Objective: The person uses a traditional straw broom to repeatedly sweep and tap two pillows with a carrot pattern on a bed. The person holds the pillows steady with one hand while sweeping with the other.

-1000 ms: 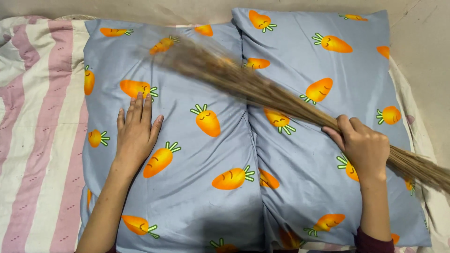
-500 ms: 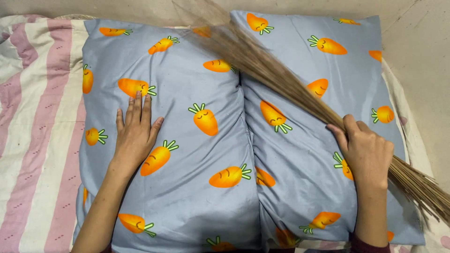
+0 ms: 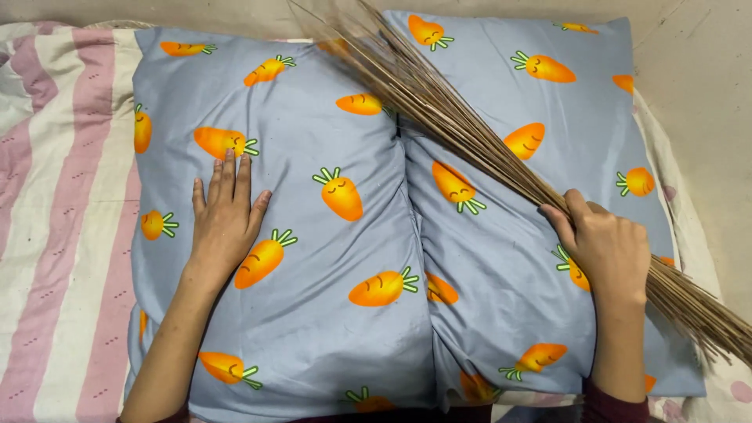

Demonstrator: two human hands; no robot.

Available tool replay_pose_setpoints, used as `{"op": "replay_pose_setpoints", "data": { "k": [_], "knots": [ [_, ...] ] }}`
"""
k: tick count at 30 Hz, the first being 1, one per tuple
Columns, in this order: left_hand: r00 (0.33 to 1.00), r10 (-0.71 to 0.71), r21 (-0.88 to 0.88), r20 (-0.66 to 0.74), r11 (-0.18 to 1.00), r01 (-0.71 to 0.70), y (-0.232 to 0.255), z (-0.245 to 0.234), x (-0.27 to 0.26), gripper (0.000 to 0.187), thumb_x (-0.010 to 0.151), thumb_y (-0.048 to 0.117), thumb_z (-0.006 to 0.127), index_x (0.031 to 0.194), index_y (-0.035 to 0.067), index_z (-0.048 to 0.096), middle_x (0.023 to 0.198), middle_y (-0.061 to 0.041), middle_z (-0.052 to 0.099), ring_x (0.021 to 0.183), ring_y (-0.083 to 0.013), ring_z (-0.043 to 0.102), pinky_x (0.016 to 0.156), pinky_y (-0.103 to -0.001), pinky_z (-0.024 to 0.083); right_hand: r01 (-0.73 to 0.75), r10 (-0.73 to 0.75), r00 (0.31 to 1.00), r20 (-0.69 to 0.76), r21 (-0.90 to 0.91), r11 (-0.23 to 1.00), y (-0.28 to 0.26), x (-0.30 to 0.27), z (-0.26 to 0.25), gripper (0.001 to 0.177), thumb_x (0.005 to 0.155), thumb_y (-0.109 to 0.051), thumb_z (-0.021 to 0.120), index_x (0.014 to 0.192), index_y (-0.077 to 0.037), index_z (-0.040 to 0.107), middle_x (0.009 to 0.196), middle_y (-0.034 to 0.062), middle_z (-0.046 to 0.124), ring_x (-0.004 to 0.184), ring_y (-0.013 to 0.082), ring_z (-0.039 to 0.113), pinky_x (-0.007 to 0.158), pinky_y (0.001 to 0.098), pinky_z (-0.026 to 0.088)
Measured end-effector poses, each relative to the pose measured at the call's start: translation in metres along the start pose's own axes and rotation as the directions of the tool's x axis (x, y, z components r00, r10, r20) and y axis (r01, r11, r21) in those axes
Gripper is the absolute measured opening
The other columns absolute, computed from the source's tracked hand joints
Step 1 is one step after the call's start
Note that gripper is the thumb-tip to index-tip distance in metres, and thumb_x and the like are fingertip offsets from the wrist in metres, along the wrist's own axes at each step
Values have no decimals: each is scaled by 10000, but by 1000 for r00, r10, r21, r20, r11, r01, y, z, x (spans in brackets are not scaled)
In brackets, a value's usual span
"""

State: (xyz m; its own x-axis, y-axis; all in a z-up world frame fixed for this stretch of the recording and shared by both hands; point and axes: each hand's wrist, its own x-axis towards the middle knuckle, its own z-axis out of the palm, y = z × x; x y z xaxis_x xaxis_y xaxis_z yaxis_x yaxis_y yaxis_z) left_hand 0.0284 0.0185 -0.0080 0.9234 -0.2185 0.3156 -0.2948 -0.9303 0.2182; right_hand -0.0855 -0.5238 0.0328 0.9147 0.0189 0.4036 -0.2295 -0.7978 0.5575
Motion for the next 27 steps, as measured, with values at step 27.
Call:
{"op": "replay_pose_setpoints", "data": {
  "k": [27],
  "knots": [
    [999, 7, 3, 42, 1000, -7, 8, -13, -2, 651, 1121, 392, 359, 1615, -27, 292, 1681, -251, 237, 1526, -450, 263, 1170, -687, 195, -62, 63, 998, -8, 75, 995, -5, -24, -7, 530, 1204, -738, 506, 1054, -231, 548, 720, -71, 608, 550, 267, 624, 458, 370, 396]
  ]
}}
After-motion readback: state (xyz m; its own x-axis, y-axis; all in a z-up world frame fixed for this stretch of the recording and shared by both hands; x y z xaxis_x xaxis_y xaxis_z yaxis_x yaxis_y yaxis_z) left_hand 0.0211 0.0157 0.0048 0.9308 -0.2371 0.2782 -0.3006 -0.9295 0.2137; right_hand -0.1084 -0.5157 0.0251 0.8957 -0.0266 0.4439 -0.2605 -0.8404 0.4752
